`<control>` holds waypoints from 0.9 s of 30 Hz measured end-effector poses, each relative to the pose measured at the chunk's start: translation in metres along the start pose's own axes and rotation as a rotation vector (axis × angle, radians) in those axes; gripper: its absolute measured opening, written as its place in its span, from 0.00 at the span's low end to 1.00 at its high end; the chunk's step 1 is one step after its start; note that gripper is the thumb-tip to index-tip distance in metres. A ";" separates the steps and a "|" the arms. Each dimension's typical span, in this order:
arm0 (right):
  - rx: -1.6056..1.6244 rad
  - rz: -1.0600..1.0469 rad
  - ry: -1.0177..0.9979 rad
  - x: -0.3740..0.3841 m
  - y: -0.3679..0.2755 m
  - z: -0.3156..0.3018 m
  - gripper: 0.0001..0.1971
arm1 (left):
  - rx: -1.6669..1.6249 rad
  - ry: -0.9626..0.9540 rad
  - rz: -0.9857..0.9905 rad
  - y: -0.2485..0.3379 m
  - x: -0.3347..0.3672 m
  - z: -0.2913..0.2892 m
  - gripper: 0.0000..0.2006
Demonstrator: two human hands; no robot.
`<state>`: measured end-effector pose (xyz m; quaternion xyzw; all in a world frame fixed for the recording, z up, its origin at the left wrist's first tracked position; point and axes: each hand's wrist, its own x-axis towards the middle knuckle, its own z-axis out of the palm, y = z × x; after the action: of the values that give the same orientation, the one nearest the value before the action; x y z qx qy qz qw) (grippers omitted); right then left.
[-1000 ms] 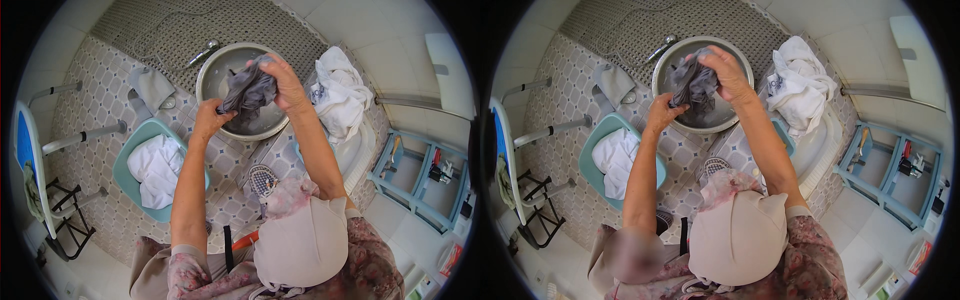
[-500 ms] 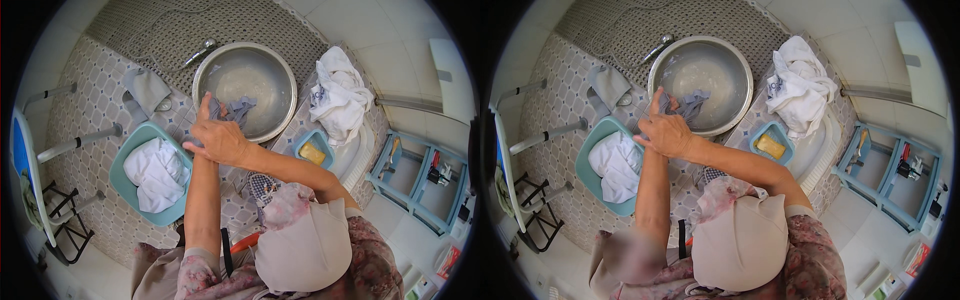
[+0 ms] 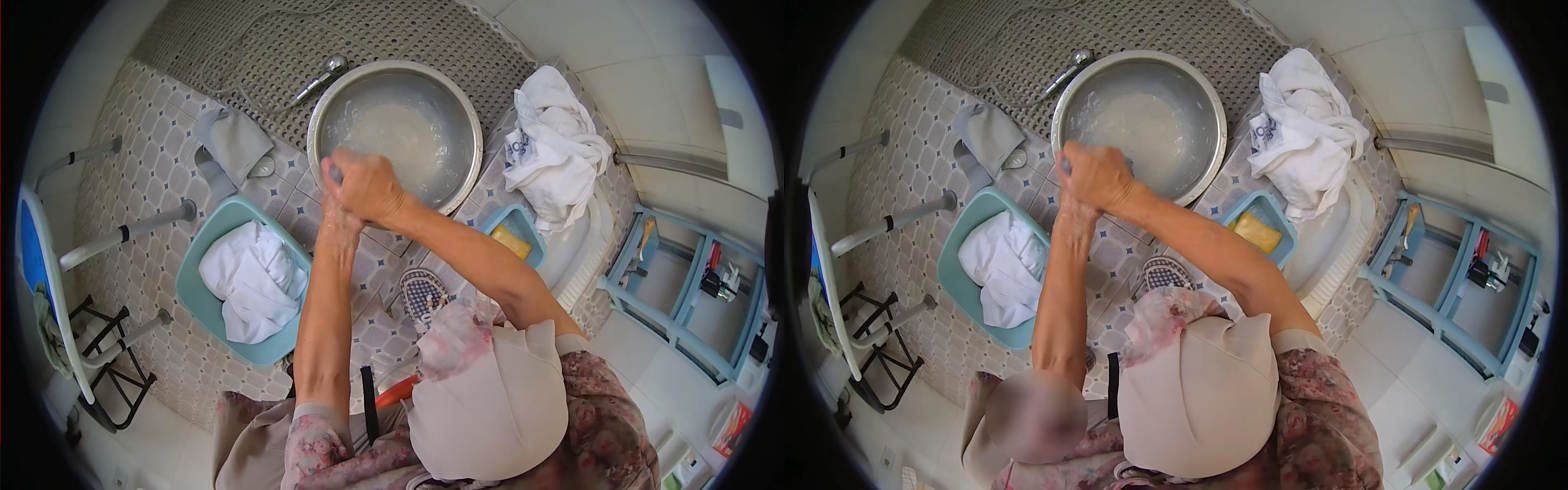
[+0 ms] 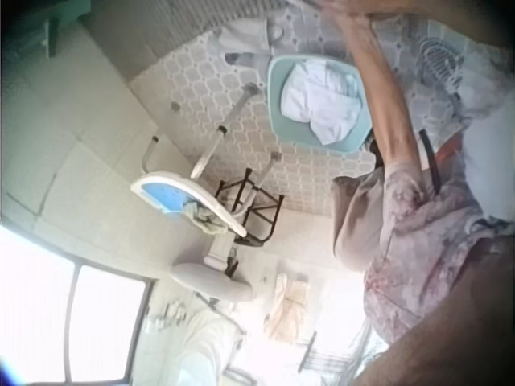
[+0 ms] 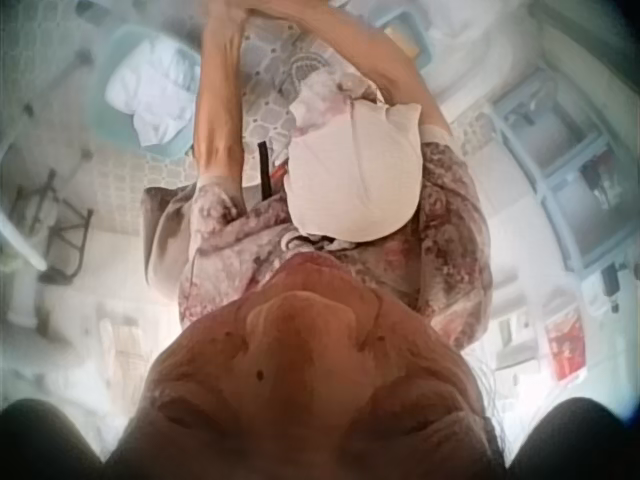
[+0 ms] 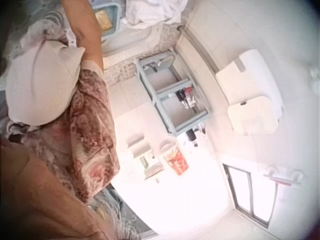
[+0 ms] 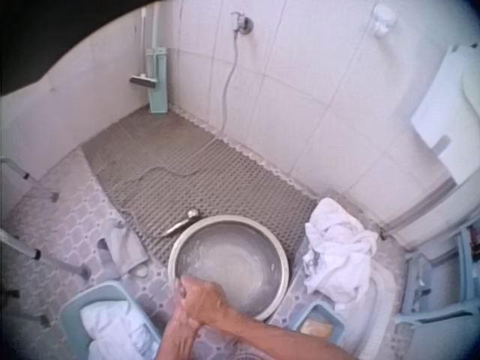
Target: The person hand-washes laundry by rubbing garments with a bar of soap, scrubbing them in a metal basin with water, and transferring clothes between the basin and a tub.
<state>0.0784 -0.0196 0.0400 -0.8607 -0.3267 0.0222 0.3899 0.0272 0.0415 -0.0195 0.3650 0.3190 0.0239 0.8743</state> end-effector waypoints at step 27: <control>-0.059 0.197 -0.071 0.019 0.009 -0.015 0.14 | -0.351 0.157 -0.242 0.004 0.003 0.009 0.15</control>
<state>0.1030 -0.0231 0.0486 -0.8983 -0.2546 0.0814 0.3487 0.0358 0.0399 -0.0135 0.1632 0.4186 0.0026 0.8934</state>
